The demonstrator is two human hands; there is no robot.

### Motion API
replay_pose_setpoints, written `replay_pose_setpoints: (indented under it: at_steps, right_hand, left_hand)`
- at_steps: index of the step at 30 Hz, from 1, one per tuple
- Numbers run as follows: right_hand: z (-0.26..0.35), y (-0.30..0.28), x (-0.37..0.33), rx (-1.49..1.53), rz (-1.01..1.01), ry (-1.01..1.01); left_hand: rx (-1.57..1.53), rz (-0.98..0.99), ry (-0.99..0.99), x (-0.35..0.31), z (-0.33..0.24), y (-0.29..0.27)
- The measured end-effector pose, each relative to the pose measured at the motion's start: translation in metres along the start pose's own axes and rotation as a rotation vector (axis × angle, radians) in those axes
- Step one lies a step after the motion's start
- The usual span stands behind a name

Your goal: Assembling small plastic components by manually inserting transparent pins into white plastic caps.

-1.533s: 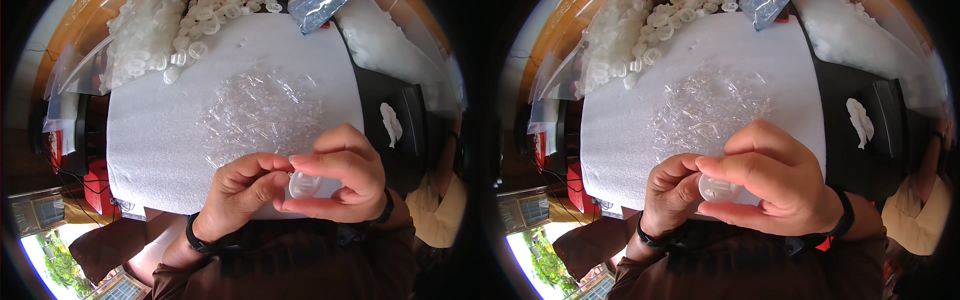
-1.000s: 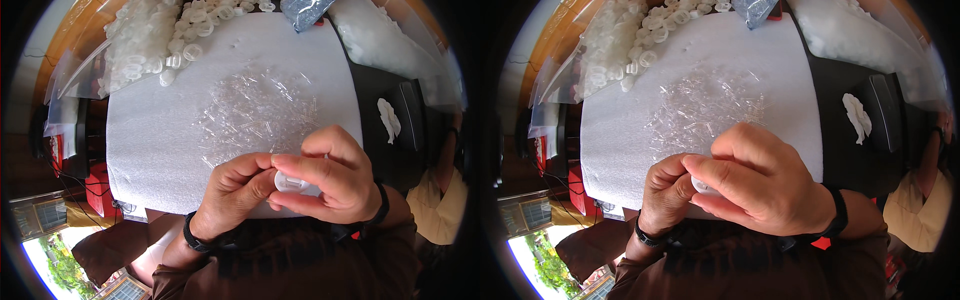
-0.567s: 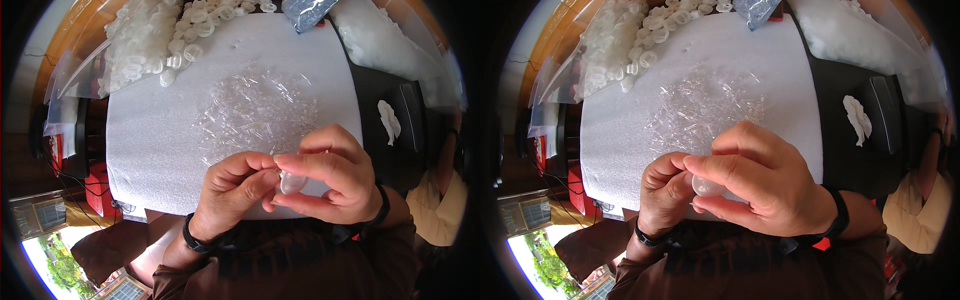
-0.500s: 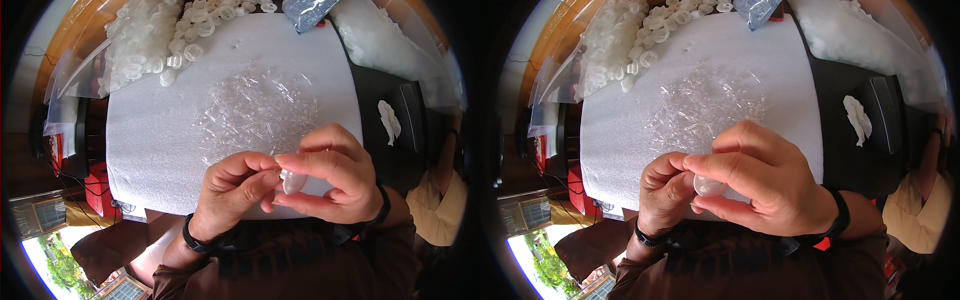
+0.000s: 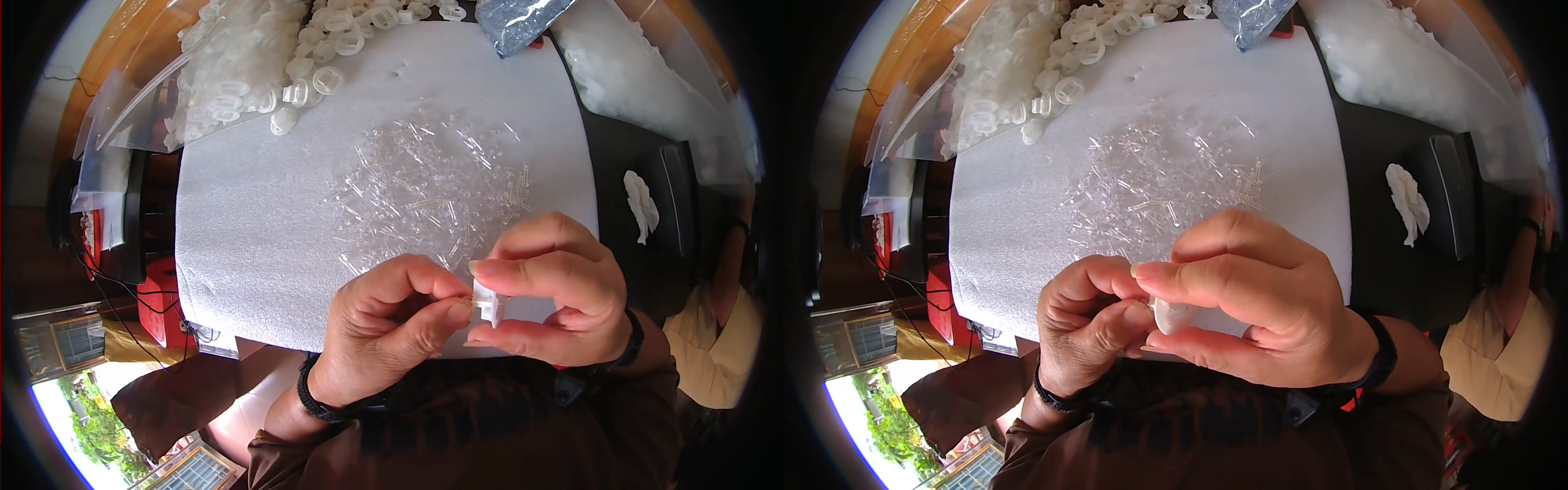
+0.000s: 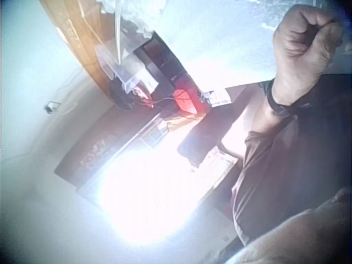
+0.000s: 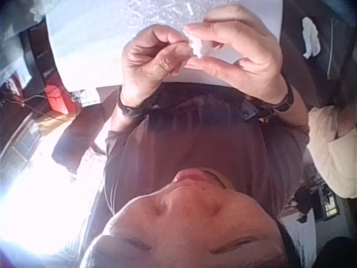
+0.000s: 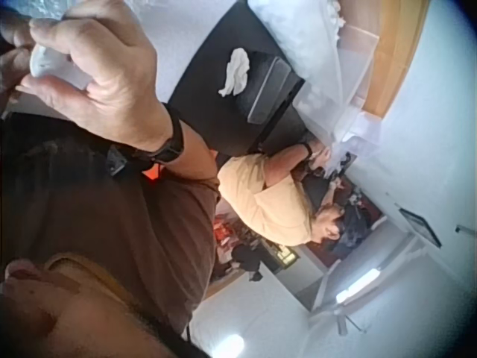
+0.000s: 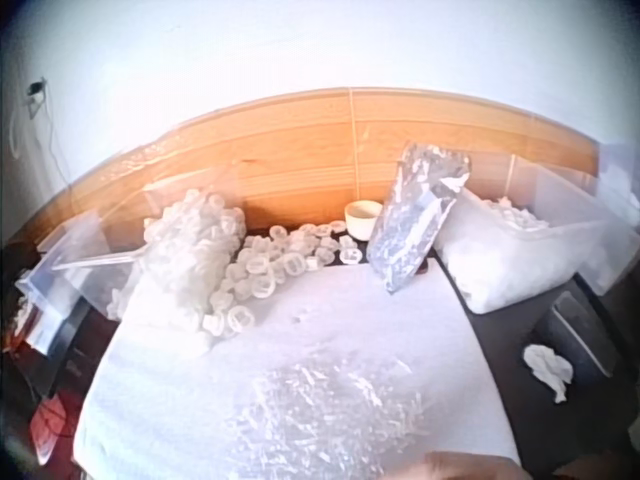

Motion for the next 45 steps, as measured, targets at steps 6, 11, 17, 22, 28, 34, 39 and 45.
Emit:
replay_pose_setpoints:
  at_steps: [6,11,17,22,28,34,39,45]
  right_hand:
    - [0.0,-0.002,-0.002,0.238,0.077,0.13]
    - [-0.002,-0.002,0.001,0.254,0.038,0.11]
    - [-0.002,-0.003,-0.002,0.308,0.081,0.173]
    - [-0.004,0.002,0.0,0.31,0.058,0.134]
    - [-0.003,0.001,0.001,0.234,0.055,0.097]
    - [0.001,0.0,-0.002,0.164,0.085,0.109]
    - [-0.008,-0.001,-0.002,0.371,0.117,0.191]
    - [-0.001,0.002,-0.005,1.145,0.181,0.786]
  left_hand:
    - [-0.017,-0.024,-0.011,-0.003,-0.001,0.0]
    - [0.077,0.027,0.039,-0.004,-0.003,-0.003]
    - [0.134,-0.025,0.055,-0.003,-0.003,-0.002]
    - [0.285,0.024,0.177,-0.002,-0.002,-0.003]
    - [0.466,0.076,0.303,0.001,-0.005,-0.004]
    - [0.624,0.078,0.441,-0.002,-0.007,0.002]
    - [0.717,0.064,0.432,0.001,-0.008,0.008]
    - [0.489,-0.003,0.416,0.003,-0.011,0.012]
Point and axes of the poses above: each hand's wrist, its own x-axis towards the middle knuckle, its own y-axis out of the palm, z = x × y, the point moved 1 cm from there along x, towards the middle knuckle, and after that the axes turned 11 degrees about y, right-handed, at the moved point
